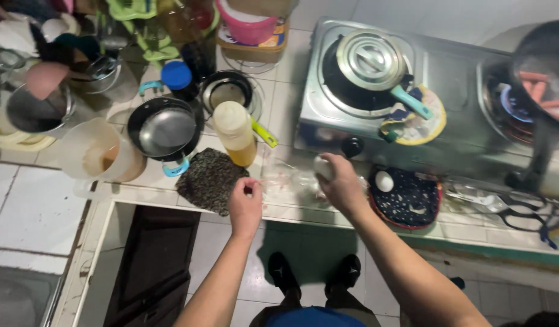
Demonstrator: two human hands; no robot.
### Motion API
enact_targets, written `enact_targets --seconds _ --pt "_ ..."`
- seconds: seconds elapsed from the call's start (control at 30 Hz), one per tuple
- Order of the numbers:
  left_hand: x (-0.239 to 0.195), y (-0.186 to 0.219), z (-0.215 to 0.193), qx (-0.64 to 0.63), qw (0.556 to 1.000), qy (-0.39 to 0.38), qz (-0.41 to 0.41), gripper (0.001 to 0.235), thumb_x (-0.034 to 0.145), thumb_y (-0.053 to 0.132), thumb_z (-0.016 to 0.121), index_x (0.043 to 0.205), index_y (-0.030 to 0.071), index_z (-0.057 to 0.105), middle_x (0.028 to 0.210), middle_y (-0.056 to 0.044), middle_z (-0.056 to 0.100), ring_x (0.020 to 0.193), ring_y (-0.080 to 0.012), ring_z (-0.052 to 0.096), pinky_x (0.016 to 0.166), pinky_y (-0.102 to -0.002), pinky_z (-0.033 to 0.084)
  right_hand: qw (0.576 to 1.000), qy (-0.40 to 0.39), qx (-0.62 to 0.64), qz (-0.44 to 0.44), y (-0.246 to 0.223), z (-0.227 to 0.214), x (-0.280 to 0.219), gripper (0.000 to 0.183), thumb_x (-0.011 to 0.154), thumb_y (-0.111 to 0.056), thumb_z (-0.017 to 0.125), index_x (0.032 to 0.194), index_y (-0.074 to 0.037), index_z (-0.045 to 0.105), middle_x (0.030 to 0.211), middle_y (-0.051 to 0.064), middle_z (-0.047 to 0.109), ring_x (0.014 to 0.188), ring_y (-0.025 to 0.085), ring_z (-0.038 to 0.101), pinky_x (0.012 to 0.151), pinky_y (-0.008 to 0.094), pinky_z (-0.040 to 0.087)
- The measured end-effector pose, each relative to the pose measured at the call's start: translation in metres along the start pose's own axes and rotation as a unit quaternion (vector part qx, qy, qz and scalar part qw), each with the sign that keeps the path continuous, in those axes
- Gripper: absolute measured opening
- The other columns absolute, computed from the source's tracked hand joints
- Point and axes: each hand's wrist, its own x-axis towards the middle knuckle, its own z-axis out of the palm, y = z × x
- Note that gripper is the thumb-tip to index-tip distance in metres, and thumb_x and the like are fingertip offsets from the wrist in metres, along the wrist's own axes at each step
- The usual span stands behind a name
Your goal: Frying sausages in a pan and cooking an egg in a skillet on a gas stove.
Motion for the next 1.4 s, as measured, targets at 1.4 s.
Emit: enact_targets --seconds 1.4 --pt "-0.039 0.047 0.187 0.312 0.896 -0.167 0.269 0.019 0.084 0.017 0.072 0.096 0.006 0.063 0.107 -0.016 0.060 0.104 -0.0388 0.057 0.091 -0.048 0.050 0.995 -0.067 0.057 -0.036 0.131 -0.161 -0.059 0.043 0.083 -0.015 0.075 0.122 -0.003 0.062 0.112 0.016 0.066 0.110 0.037 0.063 0.097 0.043 0.050"
